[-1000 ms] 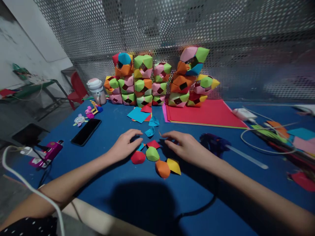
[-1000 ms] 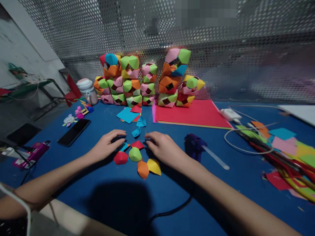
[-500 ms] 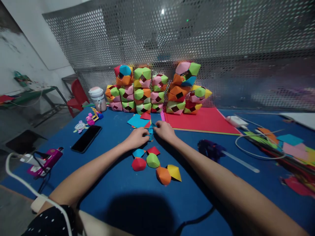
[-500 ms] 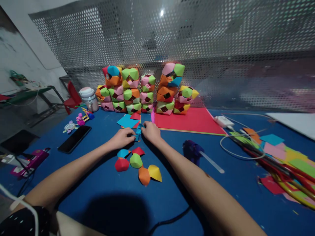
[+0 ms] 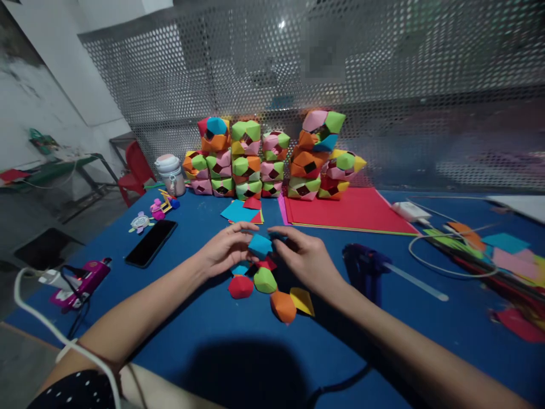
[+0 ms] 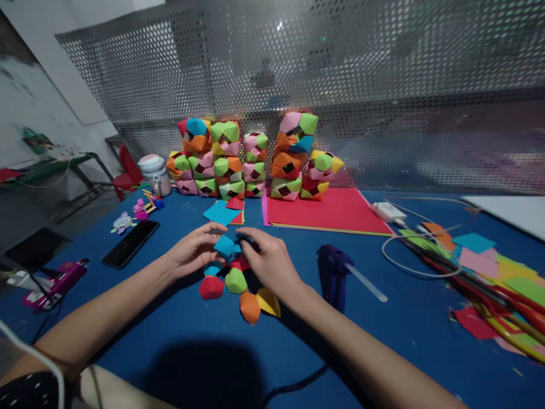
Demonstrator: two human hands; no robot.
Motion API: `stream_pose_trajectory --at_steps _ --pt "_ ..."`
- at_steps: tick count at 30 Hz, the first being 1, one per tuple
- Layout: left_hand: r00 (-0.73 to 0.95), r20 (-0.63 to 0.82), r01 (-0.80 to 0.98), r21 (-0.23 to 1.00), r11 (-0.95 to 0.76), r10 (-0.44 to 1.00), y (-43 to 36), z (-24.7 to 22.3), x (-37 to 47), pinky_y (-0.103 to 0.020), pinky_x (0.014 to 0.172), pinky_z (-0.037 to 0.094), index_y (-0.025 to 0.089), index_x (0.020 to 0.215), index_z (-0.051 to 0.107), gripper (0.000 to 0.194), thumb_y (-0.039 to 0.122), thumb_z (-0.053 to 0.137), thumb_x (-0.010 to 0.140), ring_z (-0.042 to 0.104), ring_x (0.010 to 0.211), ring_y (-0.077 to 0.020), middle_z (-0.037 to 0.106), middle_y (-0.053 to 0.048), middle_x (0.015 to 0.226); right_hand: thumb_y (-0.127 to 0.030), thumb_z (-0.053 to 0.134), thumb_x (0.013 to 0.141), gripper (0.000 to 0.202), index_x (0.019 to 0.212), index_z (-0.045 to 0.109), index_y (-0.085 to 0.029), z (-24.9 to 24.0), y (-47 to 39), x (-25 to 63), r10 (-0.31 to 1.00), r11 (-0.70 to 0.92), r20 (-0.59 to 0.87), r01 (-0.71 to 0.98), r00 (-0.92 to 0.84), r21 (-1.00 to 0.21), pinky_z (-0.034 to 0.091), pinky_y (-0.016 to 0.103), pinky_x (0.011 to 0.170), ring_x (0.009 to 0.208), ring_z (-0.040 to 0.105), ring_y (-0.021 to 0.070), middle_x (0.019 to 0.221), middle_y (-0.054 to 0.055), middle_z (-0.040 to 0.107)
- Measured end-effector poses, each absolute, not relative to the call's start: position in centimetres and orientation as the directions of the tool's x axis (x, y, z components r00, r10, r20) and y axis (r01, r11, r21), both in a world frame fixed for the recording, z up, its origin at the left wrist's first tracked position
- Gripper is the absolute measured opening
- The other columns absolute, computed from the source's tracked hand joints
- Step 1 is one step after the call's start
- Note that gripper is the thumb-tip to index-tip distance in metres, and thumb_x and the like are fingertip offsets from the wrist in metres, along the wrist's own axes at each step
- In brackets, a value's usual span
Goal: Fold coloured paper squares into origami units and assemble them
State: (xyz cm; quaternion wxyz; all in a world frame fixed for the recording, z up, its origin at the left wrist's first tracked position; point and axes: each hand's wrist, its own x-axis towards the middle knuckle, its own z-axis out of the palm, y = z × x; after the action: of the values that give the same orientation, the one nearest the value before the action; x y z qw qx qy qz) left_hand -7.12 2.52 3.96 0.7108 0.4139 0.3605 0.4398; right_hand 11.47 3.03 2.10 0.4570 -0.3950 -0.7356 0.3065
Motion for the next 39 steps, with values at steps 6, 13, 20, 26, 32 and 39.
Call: stream_pose_trajectory --at_steps 6,13,20,26,32,39 --pt "0.309 -0.189 -0.442 0.839 0.317 0.932 1.9 3.6 -6.1 -0.025 0.063 0.053 0.012 0.09 0.062 0.018 0.013 0.06 0.072 0.062 0.065 -0.0124 0.063 -0.004 0.074 -0.032 0.052 0.079 0.034 0.107 0.065 -0.017 2.4 1.8 11.9 0.899 0.403 0.32 0.279 -0.299 -0.872 0.048 0.026 0.055 0.06 0.059 0.0145 0.073 0.002 0.067" --pt "0.186 -0.11 -0.249 0.956 0.156 0.976 1.5 2.8 -6.1 -0.023 0.069 0.048 0.014 0.1 0.065 0.041 0.019 0.078 0.061 0.061 0.071 -0.0101 0.064 -0.003 0.086 -0.037 0.054 0.08 0.039 0.113 0.063 -0.019 2.9 1.5 12.2 0.917 0.28 0.215 0.158 -0.335 -0.947 0.051 0.027 0.066 0.074 0.062 0.0159 0.087 0.003 0.069" --pt "0.173 0.006 0.072 0.997 -0.019 0.985 0.9 3.6 -6.4 -0.026 0.073 0.048 0.018 0.108 0.063 0.041 0.025 0.073 0.068 0.061 0.082 -0.0147 0.066 -0.005 0.092 -0.038 0.059 0.078 0.04 0.115 0.063 -0.022 2.9 1.4 12.6 0.916 0.252 0.2 0.113 -0.347 -0.961 0.053 0.03 0.065 0.075 0.063 0.0181 0.084 0.003 0.07" --pt "0.232 -0.005 0.134 0.991 -0.027 0.973 0.7 4.6 -6.7 -0.028 0.07 0.05 0.018 0.114 0.059 0.041 0.031 0.066 0.076 0.064 0.07 -0.0144 0.066 -0.003 0.078 -0.038 0.058 0.08 0.038 0.114 0.063 -0.023 3.0 1.5 13.1 0.924 0.275 0.217 0.153 -0.315 -0.949 0.055 0.032 0.073 0.087 0.065 0.0206 0.103 0.004 0.07" --pt "0.238 0.013 0.112 0.993 -0.041 0.971 0.8 4.3 -6.5 -0.028 0.073 0.049 0.014 0.108 0.061 0.038 0.028 0.068 0.073 0.062 0.075 -0.0143 0.066 -0.006 0.088 -0.033 0.057 0.081 0.036 0.114 0.062 -0.02 1.9 1.0 13.6 0.878 0.426 0.346 0.209 -0.331 -0.88 0.055 0.032 0.077 0.093 0.064 0.0199 0.112 0.007 0.065" --pt "0.248 0.03 0.182 0.98 -0.077 0.968 0.1 4.3 -5.6 -0.026 0.072 0.048 0.019 0.112 0.059 0.044 0.02 0.07 0.069 0.061 0.085 -0.0152 0.062 -0.008 0.113 -0.022 0.056 0.083 0.032 0.115 0.062 -0.024 0.7 0.8 13.5 0.714 0.689 0.589 0.231 -0.379 -0.687 0.048 0.04 0.093 0.112 0.057 0.0224 0.122 0.009 0.06"
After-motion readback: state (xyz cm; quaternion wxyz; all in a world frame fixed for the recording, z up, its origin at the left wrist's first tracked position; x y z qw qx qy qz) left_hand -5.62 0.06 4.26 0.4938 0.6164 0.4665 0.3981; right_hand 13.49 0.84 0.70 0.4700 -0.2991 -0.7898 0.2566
